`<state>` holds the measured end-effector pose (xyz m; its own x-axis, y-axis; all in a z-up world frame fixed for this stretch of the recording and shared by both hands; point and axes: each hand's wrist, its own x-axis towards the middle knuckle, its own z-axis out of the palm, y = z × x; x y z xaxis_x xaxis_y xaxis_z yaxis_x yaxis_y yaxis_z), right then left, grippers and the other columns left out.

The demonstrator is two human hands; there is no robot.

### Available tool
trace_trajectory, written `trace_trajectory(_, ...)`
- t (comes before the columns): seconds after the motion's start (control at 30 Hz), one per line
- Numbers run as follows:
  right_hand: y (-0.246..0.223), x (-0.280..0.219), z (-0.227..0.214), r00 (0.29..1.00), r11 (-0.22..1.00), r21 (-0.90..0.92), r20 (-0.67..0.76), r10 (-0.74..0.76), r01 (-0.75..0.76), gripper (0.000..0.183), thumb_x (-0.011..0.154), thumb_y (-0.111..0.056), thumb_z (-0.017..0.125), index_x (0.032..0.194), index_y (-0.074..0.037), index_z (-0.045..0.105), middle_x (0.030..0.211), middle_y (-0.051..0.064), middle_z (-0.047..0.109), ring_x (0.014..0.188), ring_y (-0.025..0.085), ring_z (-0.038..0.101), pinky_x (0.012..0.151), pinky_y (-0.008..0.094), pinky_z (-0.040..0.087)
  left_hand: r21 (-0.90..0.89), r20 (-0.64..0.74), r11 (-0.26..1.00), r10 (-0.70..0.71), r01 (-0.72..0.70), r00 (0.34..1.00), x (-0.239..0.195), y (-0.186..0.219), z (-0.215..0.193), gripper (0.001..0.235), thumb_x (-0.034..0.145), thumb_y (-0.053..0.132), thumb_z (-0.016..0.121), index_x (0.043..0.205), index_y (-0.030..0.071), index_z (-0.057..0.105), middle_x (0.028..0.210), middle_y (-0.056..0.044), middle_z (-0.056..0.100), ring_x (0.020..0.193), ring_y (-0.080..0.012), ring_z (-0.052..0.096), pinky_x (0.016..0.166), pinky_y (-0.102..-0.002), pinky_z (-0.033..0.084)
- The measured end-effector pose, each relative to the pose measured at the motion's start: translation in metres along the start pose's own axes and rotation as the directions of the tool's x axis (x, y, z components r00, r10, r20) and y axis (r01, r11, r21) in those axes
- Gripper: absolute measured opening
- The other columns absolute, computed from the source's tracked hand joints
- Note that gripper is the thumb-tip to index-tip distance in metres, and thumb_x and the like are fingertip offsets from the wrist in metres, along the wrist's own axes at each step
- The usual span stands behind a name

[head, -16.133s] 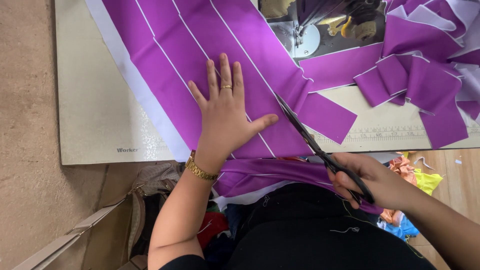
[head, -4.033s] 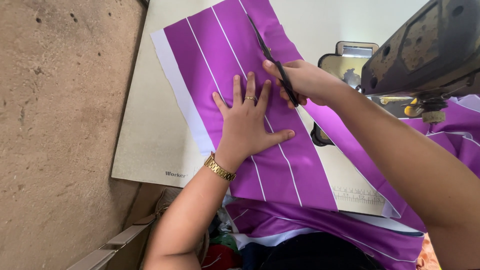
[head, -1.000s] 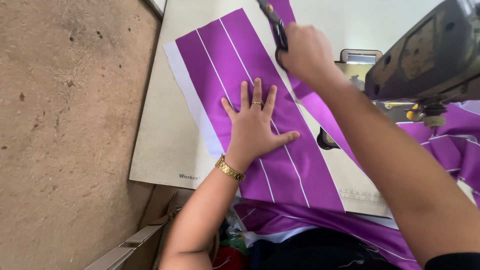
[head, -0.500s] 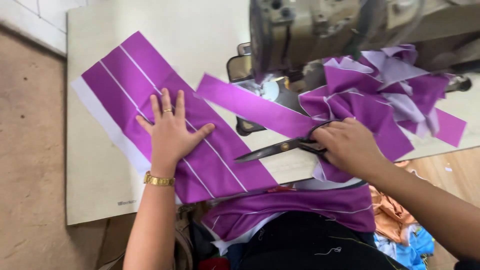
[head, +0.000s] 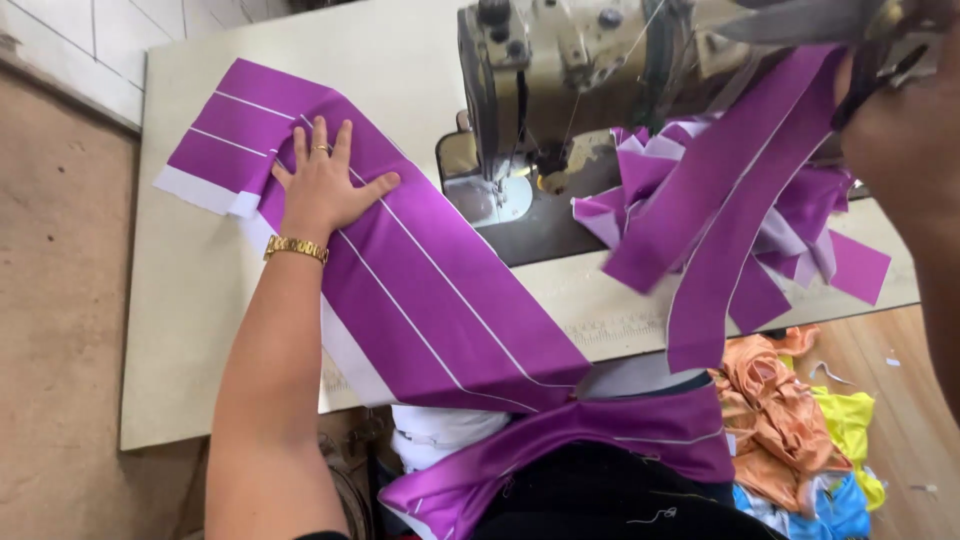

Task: The person is using a pair of scissors to cut strips of purple fabric with white stripes on a workstation table.

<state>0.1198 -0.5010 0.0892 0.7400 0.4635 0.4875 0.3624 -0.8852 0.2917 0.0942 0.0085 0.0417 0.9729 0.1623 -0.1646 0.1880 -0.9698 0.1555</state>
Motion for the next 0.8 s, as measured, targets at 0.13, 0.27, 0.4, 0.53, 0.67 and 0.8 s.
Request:
trace_trajectory(0.13, 0.065, 0.015, 0.059, 0.948, 0.483, -0.816, 0.289, -0.135, 0.317, 0.027, 0.094, -0.014, 0.052, 0.069, -0.025, 0.048, 0.062, -0.010, 0.040, 0.066, 0.006, 0.042, 0.137, 0.050, 0.014, 0.029, -0.117, 0.999, -0.020, 0.023, 0.993, 0.041, -0.031, -0.004, 0.094, 0.076, 0.075, 0.032, 0.145, 0.012, 0.021, 0.149, -0.021, 0.015, 0.137, -0.0369, 0.011, 0.103, -0.067, 0.011)
trace_trajectory(0.27, 0.092, 0.021, 0.091, 0.952, 0.513, -0.832, 0.058, -0.301, 0.213, 0.031, 0.113, -0.022, 0.063, 0.082, -0.024, 0.057, 0.073, -0.008, 0.044, 0.075, 0.009, 0.047, 0.099, 0.031, 0.041, 0.033, -0.321, 0.997, -0.056, 0.070, 0.946, 0.044, -0.030, -0.011, 0.070, 0.085, 0.052, 0.058, 0.131, 0.001, 0.045, 0.140, -0.026, 0.034, 0.130, -0.0397, 0.026, 0.099, -0.068, 0.018)
trace_trajectory(0.4, -0.010, 0.029, -0.012, 0.982, 0.672, 0.727, 0.010, 0.191, -0.138, 0.010, 0.097, 0.013, 0.045, 0.093, 0.005, 0.049, 0.093, 0.014, 0.056, 0.088, 0.021, 0.052, 0.070, 0.034, 0.036, -0.118, -0.245, 0.993, -0.060, 0.032, 0.968, -0.011, 0.008, -0.020, 0.070, 0.082, 0.045, 0.063, 0.137, 0.010, 0.038, 0.144, -0.021, 0.024, 0.134, -0.0366, 0.017, 0.104, -0.064, 0.013)
trace_trajectory(0.53, -0.064, 0.012, -0.082, 0.988, 0.926, 0.353, 0.020, -0.154, 0.137, 0.039, 0.082, 0.000, 0.061, 0.118, -0.003, 0.074, 0.102, 0.014, 0.072, 0.091, 0.033, 0.067, 0.079, 0.039, 0.050, -0.152, -0.089, 0.988, -0.035, 0.021, 0.995, -0.080, 0.028, -0.015, 0.078, 0.081, 0.049, 0.056, 0.142, 0.012, 0.027, 0.150, -0.017, 0.012, 0.137, -0.0330, 0.005, 0.108, -0.059, 0.008)
trace_trajectory(0.67, -0.070, -0.041, -0.064, 0.952, 0.959, 0.211, 0.201, -0.233, 0.190, 0.005, 0.090, -0.027, 0.068, 0.090, -0.023, 0.065, 0.066, -0.005, 0.062, 0.063, 0.016, 0.061, 0.062, 0.032, 0.047, -0.157, -0.059, 0.984, 0.080, -0.088, 0.995, -0.138, 0.029, 0.008, 0.081, 0.080, 0.059, 0.051, 0.142, 0.013, 0.027, 0.149, -0.019, 0.015, 0.137, -0.0364, 0.006, 0.106, -0.059, 0.011)
trace_trajectory(0.8, -0.072, -0.052, -0.046, 0.588, 0.991, 0.130, 0.805, -0.085, -0.034, 0.038, 0.064, -0.063, 0.066, 0.093, -0.039, 0.065, 0.055, -0.005, 0.068, 0.052, 0.015, 0.065, 0.055, 0.028, 0.046, -0.198, 0.026, 0.979, 0.044, -0.038, 0.999, -0.181, 0.047, 0.018, 0.083, 0.080, 0.055, 0.055, 0.144, 0.016, 0.020, 0.152, -0.013, 0.008, 0.138, -0.0309, -0.002, 0.109, -0.053, 0.004)
